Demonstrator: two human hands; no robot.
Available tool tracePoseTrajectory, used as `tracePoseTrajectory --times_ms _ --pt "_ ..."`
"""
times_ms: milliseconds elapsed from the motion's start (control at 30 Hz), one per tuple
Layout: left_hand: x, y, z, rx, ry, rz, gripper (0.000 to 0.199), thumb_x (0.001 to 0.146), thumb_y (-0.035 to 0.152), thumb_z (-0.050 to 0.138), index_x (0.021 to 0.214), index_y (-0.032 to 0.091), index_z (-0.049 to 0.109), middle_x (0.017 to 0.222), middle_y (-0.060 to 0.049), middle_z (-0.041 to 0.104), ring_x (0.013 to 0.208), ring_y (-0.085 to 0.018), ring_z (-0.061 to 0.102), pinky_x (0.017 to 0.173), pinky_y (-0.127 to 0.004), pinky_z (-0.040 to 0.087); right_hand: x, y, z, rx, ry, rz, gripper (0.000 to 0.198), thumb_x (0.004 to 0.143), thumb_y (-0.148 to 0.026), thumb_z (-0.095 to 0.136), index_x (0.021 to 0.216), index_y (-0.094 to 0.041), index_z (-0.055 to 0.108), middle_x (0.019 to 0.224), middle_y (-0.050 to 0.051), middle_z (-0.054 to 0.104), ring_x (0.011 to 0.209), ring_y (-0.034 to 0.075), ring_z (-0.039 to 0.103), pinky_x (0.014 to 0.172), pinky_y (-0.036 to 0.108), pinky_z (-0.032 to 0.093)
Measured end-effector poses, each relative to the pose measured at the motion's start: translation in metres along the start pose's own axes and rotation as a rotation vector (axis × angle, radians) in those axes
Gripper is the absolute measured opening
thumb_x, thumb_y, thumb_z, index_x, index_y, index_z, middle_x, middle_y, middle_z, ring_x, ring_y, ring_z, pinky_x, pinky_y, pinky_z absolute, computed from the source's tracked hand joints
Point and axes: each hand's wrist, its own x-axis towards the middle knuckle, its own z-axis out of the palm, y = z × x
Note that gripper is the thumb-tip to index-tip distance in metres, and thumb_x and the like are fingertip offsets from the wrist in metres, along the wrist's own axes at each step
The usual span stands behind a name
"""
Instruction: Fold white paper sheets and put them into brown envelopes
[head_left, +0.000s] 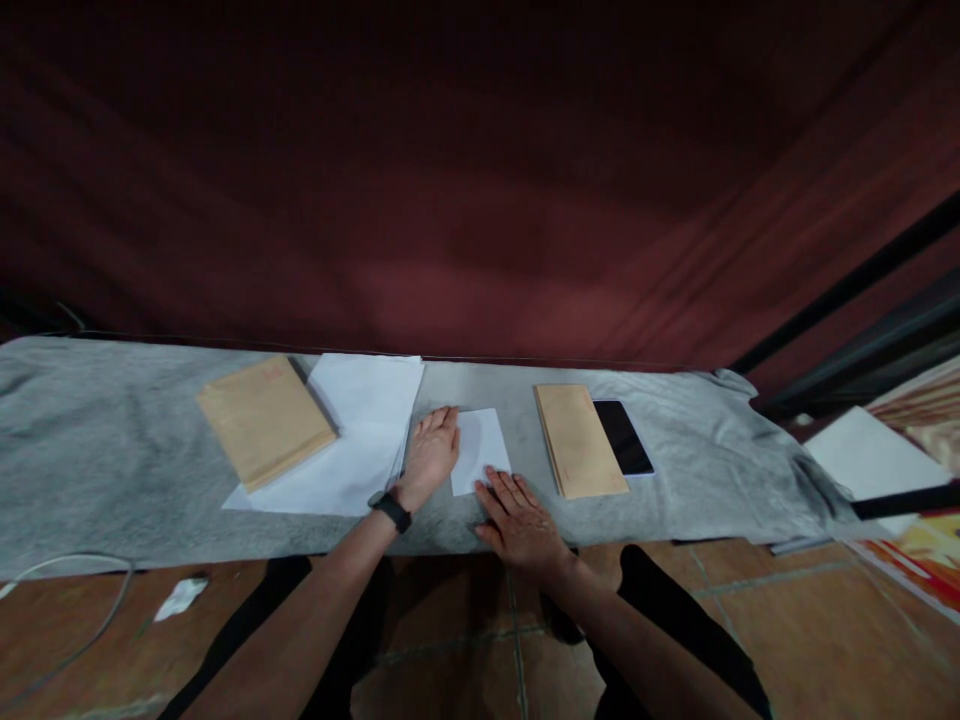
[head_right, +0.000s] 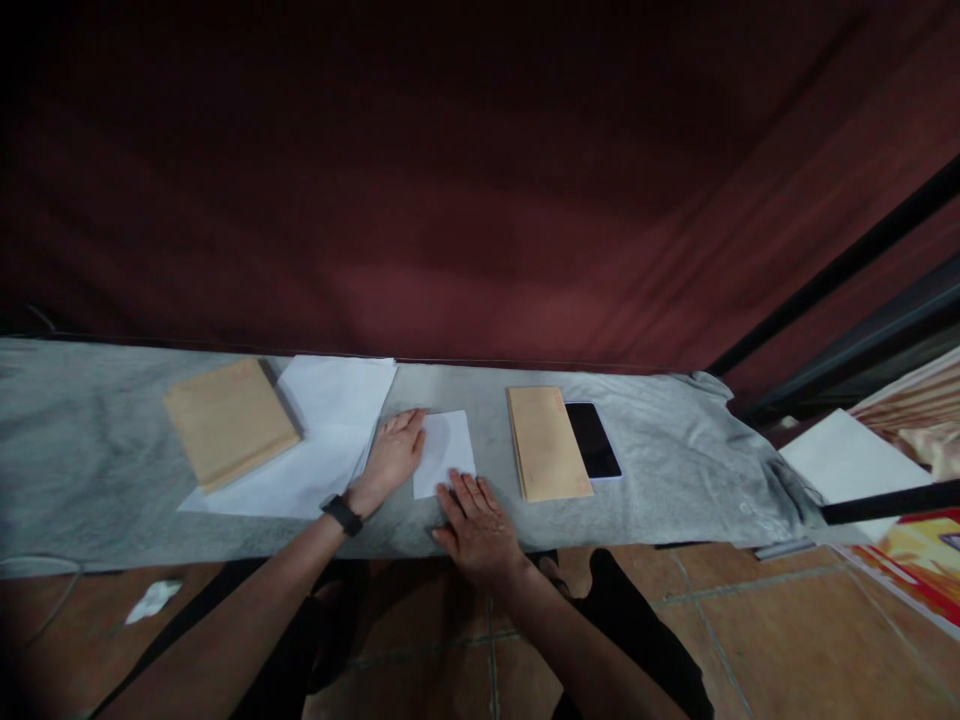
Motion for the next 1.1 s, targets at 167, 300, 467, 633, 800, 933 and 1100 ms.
tracePoseTrajectory --times_ms 167,300,467,633,800,933,1100 --pt "0.016 0.001 -0.011 -0.279 0.013 -0.172 0.023 0.084 0.015 0.055 0.102 0.017 0.07 0.11 -0.013 0.066 0.113 -0.029 0.057 0.107 -0.043 0.04 0.006 0.005 -0.015 0.043 -0.083 0.025 0.046 0.103 -0.04 0.046 0.146 -0.024 0.051 0.158 0.007 0.042 0.145 0.025 0.041 0.124 0.049 0.024" --pt "0.023 -0.003 -0.015 -0.619 -0.015 -0.405 0.01 0.075 0.01 0.061 0.073 0.02 0.061 0.078 -0.003 0.061 0.092 -0.024 0.062 0.092 -0.037 0.047 0.013 0.007 -0.024 0.091 -0.082 0.084 0.039 0.104 -0.033 0.042 0.138 -0.022 0.057 0.149 0.006 0.055 0.137 0.022 0.05 0.126 0.05 0.02" --pt "0.016 -0.004 -0.014 -0.834 -0.063 -0.54 0.009 0.075 0.021 0.063 0.072 0.02 0.055 0.065 0.002 0.057 0.065 -0.017 0.06 0.06 -0.026 0.049 0.019 0.001 -0.022 0.084 0.009 0.074 0.049 0.104 -0.035 0.039 0.149 -0.017 0.045 0.156 0.009 0.046 0.144 0.023 0.042 0.125 0.047 0.026" --pt "0.005 -0.004 -0.018 -1.043 -0.099 -0.683 0.02 0.072 0.028 0.071 0.077 0.019 0.054 0.071 -0.001 0.063 0.065 -0.016 0.064 0.055 -0.025 0.053 0.016 -0.003 -0.01 0.042 0.044 0.07 0.063 0.1 -0.036 0.045 0.157 -0.011 0.03 0.16 0.014 0.037 0.148 0.026 0.034 0.125 0.049 0.025" --pt "-0.006 -0.003 -0.024 -1.18 -0.171 -0.764 0.023 0.069 0.024 0.075 0.076 0.02 0.053 0.071 0.0 0.065 0.07 -0.018 0.069 0.06 -0.028 0.057 0.018 0.006 -0.003 0.004 0.047 0.159 0.055 0.1 -0.03 0.044 0.153 -0.013 0.039 0.154 0.014 0.046 0.144 0.025 0.043 0.123 0.047 0.028" --pt "-0.013 -0.001 -0.033 -1.28 -0.252 -0.78 0.024 0.069 0.02 0.078 0.083 0.018 0.059 0.08 -0.003 0.071 0.072 -0.019 0.071 0.065 -0.031 0.06 0.025 0.013 -0.013 -0.018 0.018 0.219 0.051 0.097 -0.014 0.041 0.147 -0.014 0.049 0.15 0.013 0.052 0.136 0.025 0.052 0.119 0.044 0.035" --pt "-0.008 -0.001 -0.045 -1.512 -0.248 -0.778 0.029 0.092 0.044 0.06 0.098 0.016 0.062 0.095 -0.011 0.074 0.087 -0.021 0.073 0.076 -0.033 0.061 0.039 0.022 -0.036 0.308 0.106 0.353 0.048 0.097 -0.015 0.036 0.138 -0.024 0.058 0.136 0.008 0.066 0.119 0.025 0.065 0.105 0.04 0.05"
